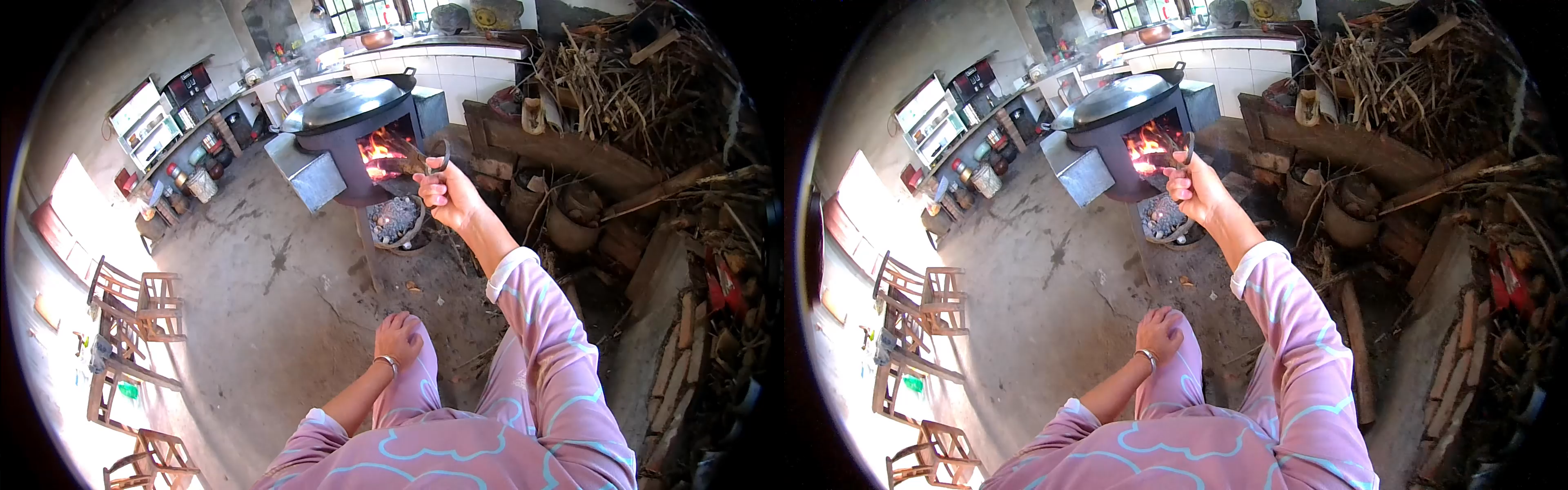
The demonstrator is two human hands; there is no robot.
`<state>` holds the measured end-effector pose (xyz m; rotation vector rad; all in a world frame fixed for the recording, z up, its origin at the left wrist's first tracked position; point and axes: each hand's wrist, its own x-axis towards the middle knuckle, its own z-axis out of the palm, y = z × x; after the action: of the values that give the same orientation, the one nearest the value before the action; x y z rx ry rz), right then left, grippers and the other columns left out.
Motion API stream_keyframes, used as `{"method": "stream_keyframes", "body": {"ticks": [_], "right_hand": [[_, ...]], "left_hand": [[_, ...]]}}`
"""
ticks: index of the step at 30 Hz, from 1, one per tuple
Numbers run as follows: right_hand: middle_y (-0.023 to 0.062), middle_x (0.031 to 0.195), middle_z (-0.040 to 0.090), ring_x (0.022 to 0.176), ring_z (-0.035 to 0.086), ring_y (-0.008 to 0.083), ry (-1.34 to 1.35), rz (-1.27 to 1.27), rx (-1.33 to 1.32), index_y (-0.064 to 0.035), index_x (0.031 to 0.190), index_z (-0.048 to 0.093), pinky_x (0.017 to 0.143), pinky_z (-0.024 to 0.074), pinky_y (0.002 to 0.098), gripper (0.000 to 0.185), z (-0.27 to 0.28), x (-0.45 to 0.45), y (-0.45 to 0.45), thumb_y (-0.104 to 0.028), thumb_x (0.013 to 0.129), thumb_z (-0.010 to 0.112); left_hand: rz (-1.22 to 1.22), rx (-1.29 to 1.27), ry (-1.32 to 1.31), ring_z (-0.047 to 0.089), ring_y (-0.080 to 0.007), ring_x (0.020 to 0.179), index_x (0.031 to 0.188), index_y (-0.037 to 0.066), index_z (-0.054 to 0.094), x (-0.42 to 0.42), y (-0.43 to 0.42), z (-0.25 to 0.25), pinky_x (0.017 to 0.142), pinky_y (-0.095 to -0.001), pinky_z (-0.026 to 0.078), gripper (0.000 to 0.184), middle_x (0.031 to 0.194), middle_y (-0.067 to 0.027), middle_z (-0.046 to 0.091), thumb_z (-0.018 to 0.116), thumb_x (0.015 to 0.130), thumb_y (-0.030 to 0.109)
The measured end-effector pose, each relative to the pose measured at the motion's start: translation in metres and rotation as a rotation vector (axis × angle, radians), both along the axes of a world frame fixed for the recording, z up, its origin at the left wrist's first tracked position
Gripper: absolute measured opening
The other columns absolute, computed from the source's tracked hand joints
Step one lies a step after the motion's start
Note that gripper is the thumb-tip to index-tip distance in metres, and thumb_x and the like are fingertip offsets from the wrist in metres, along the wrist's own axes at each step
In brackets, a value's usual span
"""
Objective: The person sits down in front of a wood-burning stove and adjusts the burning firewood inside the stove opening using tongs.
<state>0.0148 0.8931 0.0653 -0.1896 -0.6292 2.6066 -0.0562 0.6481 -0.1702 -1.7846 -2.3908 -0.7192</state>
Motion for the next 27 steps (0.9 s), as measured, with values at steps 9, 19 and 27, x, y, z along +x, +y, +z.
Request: {"method": "stream_keyframes", "body": {"ticks": [9,19,27], "right_hand": [[-0.0056,0.063,0.032,0.049,0.032,0.002,0.018,0.044,0.038,0.0048,0.1,0.047,0.038,0.022,0.0179,0.036,0.01,0.035,-0.011,-0.021,0.085,0.066],[-0.0065,0.059,0.032,0.044,0.029,0.002,-0.048,-0.142,0.163,0.0032,0.102,0.049,0.035,0.0211,0.0187,0.023,-0.041,0.139,-0.073,-0.015,0.089,0.055],[-0.0046,0.059,0.033,0.043,0.029,0.0042,-0.233,-0.38,0.244,0.0017,0.106,0.049,0.038,0.0195,0.0219,0.024,-0.09,0.183,-0.101,-0.013,0.089,0.053]], "left_hand": [[0.005,-0.018,0.006,0.049,-0.0314,0.121,0.108,0.016,0.067,-0.001,-0.003,-0.002,0.099,-0.0459,0.041,0.035,0.126,-0.007,0.057,0.062,0.075,0.025],[0.004,-0.012,0.025,0.047,-0.0326,0.122,0.108,0.015,0.067,-0.004,-0.01,0.005,0.098,-0.0472,0.041,0.033,0.128,-0.0073,0.055,0.062,0.076,0.025],[-0.017,0.002,0.047,0.048,-0.0343,0.12,0.108,0.014,0.067,-0.002,-0.014,0.005,0.098,-0.0469,0.042,0.034,0.126,-0.0099,0.056,0.063,0.076,0.023]]}}
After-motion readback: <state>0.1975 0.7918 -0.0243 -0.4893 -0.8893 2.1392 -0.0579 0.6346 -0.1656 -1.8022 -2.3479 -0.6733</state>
